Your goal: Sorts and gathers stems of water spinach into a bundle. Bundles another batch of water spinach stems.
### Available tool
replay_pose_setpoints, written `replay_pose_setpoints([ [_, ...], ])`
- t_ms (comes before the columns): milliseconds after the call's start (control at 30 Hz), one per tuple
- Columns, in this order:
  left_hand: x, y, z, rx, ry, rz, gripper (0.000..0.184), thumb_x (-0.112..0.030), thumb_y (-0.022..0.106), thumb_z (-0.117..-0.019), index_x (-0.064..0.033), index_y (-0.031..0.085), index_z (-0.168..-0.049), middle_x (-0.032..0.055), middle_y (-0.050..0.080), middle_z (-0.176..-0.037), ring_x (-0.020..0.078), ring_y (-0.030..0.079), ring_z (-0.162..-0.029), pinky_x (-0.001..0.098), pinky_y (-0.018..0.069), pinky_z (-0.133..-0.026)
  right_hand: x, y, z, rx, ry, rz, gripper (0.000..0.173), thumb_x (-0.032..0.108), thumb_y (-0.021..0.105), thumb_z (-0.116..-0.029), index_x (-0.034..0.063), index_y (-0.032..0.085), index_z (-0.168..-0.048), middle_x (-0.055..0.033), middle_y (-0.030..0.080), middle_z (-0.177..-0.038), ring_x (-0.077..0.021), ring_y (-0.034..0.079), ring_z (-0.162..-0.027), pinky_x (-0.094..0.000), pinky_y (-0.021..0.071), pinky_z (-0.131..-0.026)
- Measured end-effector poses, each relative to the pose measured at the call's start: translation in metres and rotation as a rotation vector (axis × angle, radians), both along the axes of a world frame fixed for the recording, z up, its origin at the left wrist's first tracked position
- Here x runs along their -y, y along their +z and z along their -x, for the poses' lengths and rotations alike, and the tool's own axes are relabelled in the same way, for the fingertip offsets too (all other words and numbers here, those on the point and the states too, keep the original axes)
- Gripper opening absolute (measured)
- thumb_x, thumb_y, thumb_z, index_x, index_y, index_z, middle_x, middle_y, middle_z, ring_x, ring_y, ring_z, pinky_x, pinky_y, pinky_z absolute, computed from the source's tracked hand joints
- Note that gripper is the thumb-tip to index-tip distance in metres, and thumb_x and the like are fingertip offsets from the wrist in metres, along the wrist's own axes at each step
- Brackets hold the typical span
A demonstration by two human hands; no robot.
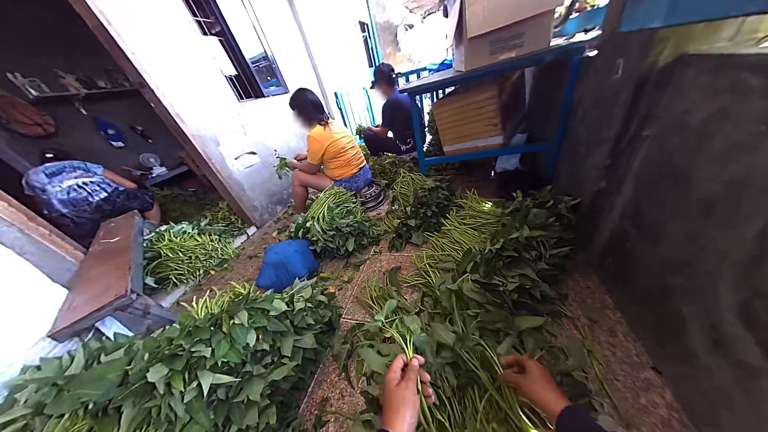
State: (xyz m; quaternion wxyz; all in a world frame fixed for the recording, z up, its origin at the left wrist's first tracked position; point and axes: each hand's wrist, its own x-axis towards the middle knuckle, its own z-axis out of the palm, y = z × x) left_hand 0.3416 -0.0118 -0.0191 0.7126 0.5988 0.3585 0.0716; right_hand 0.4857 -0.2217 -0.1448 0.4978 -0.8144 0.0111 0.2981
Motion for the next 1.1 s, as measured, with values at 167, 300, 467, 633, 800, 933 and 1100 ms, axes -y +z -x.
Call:
replay_pose_setpoints([
  [167, 0.004, -0.01, -0.005, -0.061, -0.057, 0.105, 0.019, -0.014, 0.049, -0.109, 0.0006, 0.059, -0.118, 0.0113, 0.065, -0.085, 0.0211, 0.067, -0.07, 0.037, 0.0599, -0.067, -0.015, 0.04, 0.026, -0.132, -0.114, -0.408, 0.034, 0.001, 0.074, -0.0898, 0.002, 0.066, -0.123, -0.0148, 0.071, -0.108, -0.0255, 0.071, -0.094, -0.0427, 0.0596, -0.08],
  [300, 0.003, -0.014, -0.011, -0.09, -0.102, 0.096, 0.018, -0.012, 0.053, -0.1075, -0.0004, 0.061, -0.119, 0.0112, 0.065, -0.088, 0.0217, 0.067, -0.073, 0.0378, 0.0599, -0.068, -0.033, 0.046, 0.062, -0.14, -0.161, -0.54, 0.035, -0.003, 0.073, -0.0883, 0.0007, 0.064, -0.122, -0.0125, 0.071, -0.102, -0.0228, 0.071, -0.088, -0.0394, 0.0609, -0.078],
  [467, 0.005, -0.026, -0.005, -0.146, -0.122, 0.053, 0.018, -0.013, 0.054, -0.1072, -0.0003, 0.062, -0.117, 0.0117, 0.064, -0.088, 0.0223, 0.067, -0.073, 0.0392, 0.0602, -0.068, -0.03, 0.013, 0.062, -0.301, -0.37, -0.444, 0.035, -0.001, 0.068, -0.0943, -0.0027, 0.059, -0.128, -0.021, 0.065, -0.117, -0.0309, 0.068, -0.099, -0.0469, 0.0587, -0.082],
  [633, 0.001, -0.021, 0.0, -0.122, -0.057, 0.044, 0.017, -0.012, 0.054, -0.1071, -0.0002, 0.062, -0.116, 0.0113, 0.064, -0.086, 0.0221, 0.066, -0.072, 0.0382, 0.0599, -0.066, -0.024, 0.017, 0.056, -0.239, -0.312, -0.474, 0.027, -0.001, 0.07, -0.0922, -0.0013, 0.065, -0.119, -0.0165, 0.068, -0.108, -0.0264, 0.068, -0.094, -0.0436, 0.0581, -0.078],
  [800, 0.002, -0.015, -0.004, -0.079, -0.035, 0.015, 0.015, -0.01, 0.056, -0.1059, 0.0002, 0.062, -0.114, 0.0115, 0.065, -0.086, 0.0214, 0.067, -0.072, 0.037, 0.06, -0.065, -0.036, 0.035, 0.065, -0.093, -0.218, -0.506, 0.026, -0.002, 0.073, -0.0872, 0.001, 0.068, -0.112, -0.0097, 0.071, -0.098, -0.0167, 0.066, -0.082, -0.0328, 0.0546, -0.07],
  [933, 0.006, -0.013, -0.004, -0.063, -0.088, 0.024, 0.016, -0.01, 0.057, -0.1051, 0.0005, 0.063, -0.116, 0.0124, 0.066, -0.09, 0.0222, 0.068, -0.075, 0.0383, 0.0606, -0.069, -0.045, 0.043, 0.082, 0.127, -0.132, -0.502, 0.025, -0.003, 0.072, -0.0838, -0.0011, 0.069, -0.108, -0.0102, 0.071, -0.1, -0.0166, 0.069, -0.09, -0.0337, 0.0586, -0.083],
  [1100, 0.015, -0.017, -0.001, -0.047, -0.128, 0.068, 0.015, -0.008, 0.057, -0.1046, 0.002, 0.061, -0.114, 0.0125, 0.068, -0.091, 0.0212, 0.069, -0.077, 0.0373, 0.0603, -0.069, -0.052, 0.056, 0.104, 0.182, -0.044, -0.606, 0.026, -0.007, 0.071, -0.0844, -0.0033, 0.067, -0.11, -0.009, 0.071, -0.101, -0.0155, 0.071, -0.092, -0.0326, 0.0615, -0.082],
])
